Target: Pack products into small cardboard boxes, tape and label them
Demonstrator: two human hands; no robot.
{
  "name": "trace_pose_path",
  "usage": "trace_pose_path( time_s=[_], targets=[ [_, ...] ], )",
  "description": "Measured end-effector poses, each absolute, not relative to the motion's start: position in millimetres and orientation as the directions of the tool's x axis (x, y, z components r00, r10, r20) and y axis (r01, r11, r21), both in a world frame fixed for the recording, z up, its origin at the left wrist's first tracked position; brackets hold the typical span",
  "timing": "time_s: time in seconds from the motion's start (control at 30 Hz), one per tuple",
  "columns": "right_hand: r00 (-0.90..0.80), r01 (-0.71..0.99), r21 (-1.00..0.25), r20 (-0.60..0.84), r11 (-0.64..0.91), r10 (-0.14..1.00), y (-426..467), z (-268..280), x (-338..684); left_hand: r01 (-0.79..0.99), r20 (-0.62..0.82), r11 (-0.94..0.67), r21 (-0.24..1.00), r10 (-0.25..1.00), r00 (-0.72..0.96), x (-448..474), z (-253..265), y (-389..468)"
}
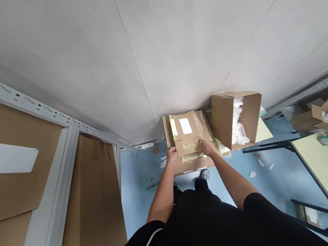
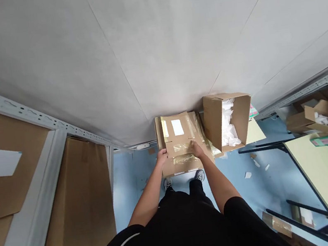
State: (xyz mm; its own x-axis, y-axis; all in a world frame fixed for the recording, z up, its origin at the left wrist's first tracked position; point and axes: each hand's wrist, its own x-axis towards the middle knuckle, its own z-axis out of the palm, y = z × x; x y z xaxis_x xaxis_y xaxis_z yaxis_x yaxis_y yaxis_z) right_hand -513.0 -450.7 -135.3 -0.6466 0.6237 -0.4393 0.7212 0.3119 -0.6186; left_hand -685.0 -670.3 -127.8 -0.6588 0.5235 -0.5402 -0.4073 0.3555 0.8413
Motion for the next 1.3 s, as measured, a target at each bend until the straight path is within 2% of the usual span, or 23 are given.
trace_pose_path(
  time_s=[0.1, 0.2, 0.33, 0.4, 0.6, 0.73, 0.87, 1.07, 1.3],
  targets=[
    [-0.540, 0.720, -0.686, -0.459, 0.105, 0.705, -459.9, -123.8, -513.9, -0.463, -0.528, 0.280, 0.841, 0.608, -0.593, -689.0, -109.5, -686.4],
    [-0.483, 0.660, -0.747, -0.502, -0.078, 0.717, -466.7, -107.3, -516.0, -0.591, -0.475, 0.145, 0.794, 0.755, -0.453, -696.3, -86.5, -702.9],
    [-0.519, 0.387, -0.834, -0.549, -0.393, 0.655, -466.5, -73.0, -514.8, -0.668, -0.395, 0.062, 0.742, 0.845, -0.361, -707.5, -51.3, -714.6],
    [-0.551, 0.242, -0.860, -0.503, -0.449, 0.666, -460.0, -51.2, -508.3, -0.649, -0.352, 0.034, 0.760, 0.861, -0.366, -713.9, -32.0, -716.5],
    [-0.601, -0.050, -0.922, -0.280, -0.384, 0.749, -424.4, 21.7, -449.5, -0.453, -0.222, 0.067, 0.889, 0.928, -0.298, -720.2, 31.9, -701.1],
    [-0.513, -0.156, -0.942, -0.180, -0.298, 0.839, -402.5, 64.0, -370.1, -0.317, -0.172, 0.100, 0.943, 0.963, -0.207, -678.3, 73.2, -657.8],
    [-0.405, -0.234, -0.948, -0.105, -0.214, 0.908, -385.1, 89.4, -265.1, -0.204, -0.115, 0.089, 0.975, 0.986, -0.118, -597.6, 101.0, -591.4],
    [-0.149, -0.264, -0.958, -0.074, -0.112, 0.986, -371.8, 100.8, -95.4, -0.033, -0.047, 0.047, 0.998, 0.999, 0.005, -455.7, 114.4, -465.6],
    [0.065, -0.312, -0.945, -0.130, -0.104, 0.989, -388.2, 96.2, 74.7, 0.074, -0.066, 0.050, 0.996, 0.970, 0.236, -302.2, 107.1, -350.6]
  ],
)
